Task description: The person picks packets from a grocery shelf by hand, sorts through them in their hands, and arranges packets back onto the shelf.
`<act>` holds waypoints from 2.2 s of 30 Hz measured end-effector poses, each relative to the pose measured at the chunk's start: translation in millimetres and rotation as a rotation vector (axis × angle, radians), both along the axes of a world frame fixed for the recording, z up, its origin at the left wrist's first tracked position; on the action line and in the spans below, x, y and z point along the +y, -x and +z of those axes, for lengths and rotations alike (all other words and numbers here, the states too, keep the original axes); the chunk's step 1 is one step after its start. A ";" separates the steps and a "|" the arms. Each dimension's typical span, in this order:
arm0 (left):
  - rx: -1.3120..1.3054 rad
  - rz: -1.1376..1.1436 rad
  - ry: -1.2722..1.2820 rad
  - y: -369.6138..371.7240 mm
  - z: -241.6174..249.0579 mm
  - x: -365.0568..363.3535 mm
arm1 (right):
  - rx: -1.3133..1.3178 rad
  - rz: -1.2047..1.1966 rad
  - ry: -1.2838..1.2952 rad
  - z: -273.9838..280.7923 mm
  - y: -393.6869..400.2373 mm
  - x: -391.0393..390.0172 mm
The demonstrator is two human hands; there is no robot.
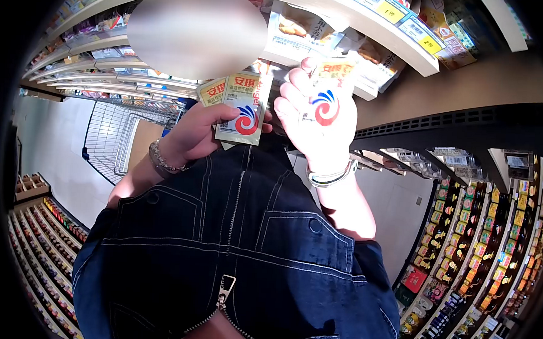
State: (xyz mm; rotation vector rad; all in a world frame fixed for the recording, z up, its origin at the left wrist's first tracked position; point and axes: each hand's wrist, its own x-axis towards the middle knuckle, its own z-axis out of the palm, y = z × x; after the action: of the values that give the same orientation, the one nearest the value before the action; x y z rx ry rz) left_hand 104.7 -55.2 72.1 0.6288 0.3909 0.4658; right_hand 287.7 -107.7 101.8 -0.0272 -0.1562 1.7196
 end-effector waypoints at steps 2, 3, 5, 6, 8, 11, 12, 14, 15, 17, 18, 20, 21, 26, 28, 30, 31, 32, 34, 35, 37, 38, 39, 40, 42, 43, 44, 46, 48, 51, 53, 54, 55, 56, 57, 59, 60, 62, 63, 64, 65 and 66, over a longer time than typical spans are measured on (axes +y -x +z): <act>0.021 0.011 -0.021 -1.0 -3.0 -1.4 | -0.043 -0.043 0.053 -9.5 -2.1 1.0; 0.031 0.013 -0.028 -2.2 -5.4 -1.5 | -0.039 -0.074 0.155 -12.6 -3.4 0.9; 0.036 0.009 -0.046 -3.5 -4.8 -2.1 | -0.145 -0.111 0.288 -17.0 -3.2 0.5; 0.032 0.004 -0.055 -3.7 -2.3 -2.7 | -0.232 -0.129 0.325 -16.6 -2.0 0.4; 0.036 0.024 -0.037 -3.9 -4.1 -3.2 | -0.406 -0.162 0.400 -15.2 1.8 0.0; 0.059 0.086 0.038 -6.3 -18.0 -2.2 | -0.512 -0.198 0.473 -17.1 5.9 0.4; 0.065 0.098 0.060 -7.5 -19.7 -2.9 | -0.558 -0.244 0.429 -18.0 8.1 0.8; 0.080 0.133 0.063 -10.3 -20.8 -5.9 | -0.648 -0.334 0.342 -21.5 15.0 1.2; 0.099 0.119 0.094 -11.9 -23.7 -7.7 | -0.693 -0.376 0.297 -24.6 19.5 1.7; 0.137 0.094 0.159 -15.4 -30.4 -11.6 | -0.824 -0.448 0.257 -35.8 31.6 3.5; 0.041 0.049 0.085 -16.6 -30.4 -14.8 | -0.905 -0.456 0.223 -47.2 37.5 3.7; 0.073 0.084 0.147 -18.2 -26.9 -21.7 | -1.001 -0.423 0.184 -43.9 50.7 -1.5; 0.087 0.102 0.177 -18.5 -25.7 -23.5 | -1.034 -0.504 0.166 -52.4 55.3 -0.3; 0.064 0.099 0.139 -12.4 -36.0 -21.8 | -1.598 -0.654 0.356 -57.6 56.9 0.5; -0.054 0.155 0.141 -12.4 -35.4 -23.2 | -1.558 -0.581 0.269 -56.3 51.6 3.3; -0.112 0.189 0.131 -10.9 -35.1 -22.4 | -1.576 -0.451 0.240 -42.0 49.4 1.6; -0.109 0.195 0.121 -9.2 -35.9 -21.3 | -1.595 -0.472 0.194 -36.9 50.1 1.2; -0.108 0.202 0.111 -7.6 -36.7 -20.3 | -1.615 -0.492 0.148 -33.3 50.0 1.5; -0.084 0.248 0.077 -6.3 -37.1 -18.2 | -1.581 -0.541 0.059 -29.4 46.0 2.1; -0.061 0.287 0.053 -6.5 -37.2 -16.4 | -1.564 -0.563 0.016 -27.5 44.4 2.3; -0.006 0.368 0.000 -8.0 -35.5 -15.6 | -1.677 -0.351 0.066 -21.0 44.6 1.0; 0.027 0.409 -0.027 -10.0 -32.4 -16.7 | -1.730 -0.243 0.091 -17.9 44.8 -0.3; 0.059 0.449 -0.054 -10.9 -30.0 -16.9 | -1.780 -0.134 0.118 -16.2 43.4 -0.7; 0.019 0.409 -0.045 -9.4 -29.2 -16.2 | -1.819 -0.162 0.045 -19.2 38.2 -0.2; -0.062 0.326 -0.029 -5.6 -28.0 -14.1 | -1.546 -0.217 0.039 -26.9 32.8 0.1; -0.080 0.291 -0.007 -4.7 -26.4 -13.6 | -1.409 -0.243 0.035 -30.1 31.5 1.0; -0.097 0.254 0.017 -3.7 -24.9 -14.5 | -1.398 -0.286 0.023 -32.7 33.5 1.7; -0.164 0.175 0.093 -2.1 -27.4 -13.0 | -1.546 -0.314 0.053 -35.8 34.5 0.1; -0.186 0.144 0.148 -1.1 -27.1 -14.4 | -1.672 -0.262 0.119 -43.3 29.5 -2.0; -0.145 0.107 0.093 0.3 -30.2 -14.4 | -1.333 -0.257 0.122 -42.9 40.2 -4.4; -0.095 0.087 0.038 2.2 -31.9 -14.0 | -1.513 -0.172 0.056 -48.4 37.5 -8.0; -0.073 0.076 0.023 3.3 -32.0 -15.0 | -1.559 -0.102 0.063 -45.7 38.2 -11.3; -0.051 0.064 0.010 4.0 -32.0 -16.5 | -1.603 -0.031 0.071 -41.5 39.4 -13.6; -0.029 0.080 0.029 3.8 -30.7 -18.9 | -1.692 -0.086 -0.023 -36.0 40.5 -14.1; -0.028 0.073 0.023 4.1 -30.9 -18.7 | -1.825 -0.117 -0.101 -30.7 40.6 -14.4; -0.026 0.058 0.012 5.3 -31.5 -18.4 | -2.087 -0.182 -0.264 -20.8 38.7 -15.9; -0.022 0.046 0.025 6.2 -31.5 -19.6 | -2.117 -0.184 -0.255 -15.9 38.3 -17.9; -0.014 0.021 0.049 8.5 -31.0 -22.9 | -2.177 -0.187 -0.236 -8.1 36.3 -22.6; 0.027 -0.046 -0.014 10.9 -29.4 -22.7 | -2.150 -0.111 -0.105 -6.4 31.9 -23.3; 0.067 -0.114 -0.078 14.2 -26.6 -21.8 | -2.124 -0.158 -0.056 4.5 33.6 -22.9; 0.107 -0.181 -0.143 15.9 -25.1 -20.8 | -2.097 -0.206 -0.008 14.5 35.3 -22.0; 0.076 -0.198 -0.107 15.7 -27.9 -20.9 | -2.214 -0.341 -0.224 3.4 30.1 -18.8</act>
State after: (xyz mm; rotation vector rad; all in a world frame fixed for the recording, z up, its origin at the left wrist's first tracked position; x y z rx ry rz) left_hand 89.0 -76.0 44.2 0.7822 0.3726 0.2753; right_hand 257.6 -126.5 105.2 -1.6478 -1.7649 0.5784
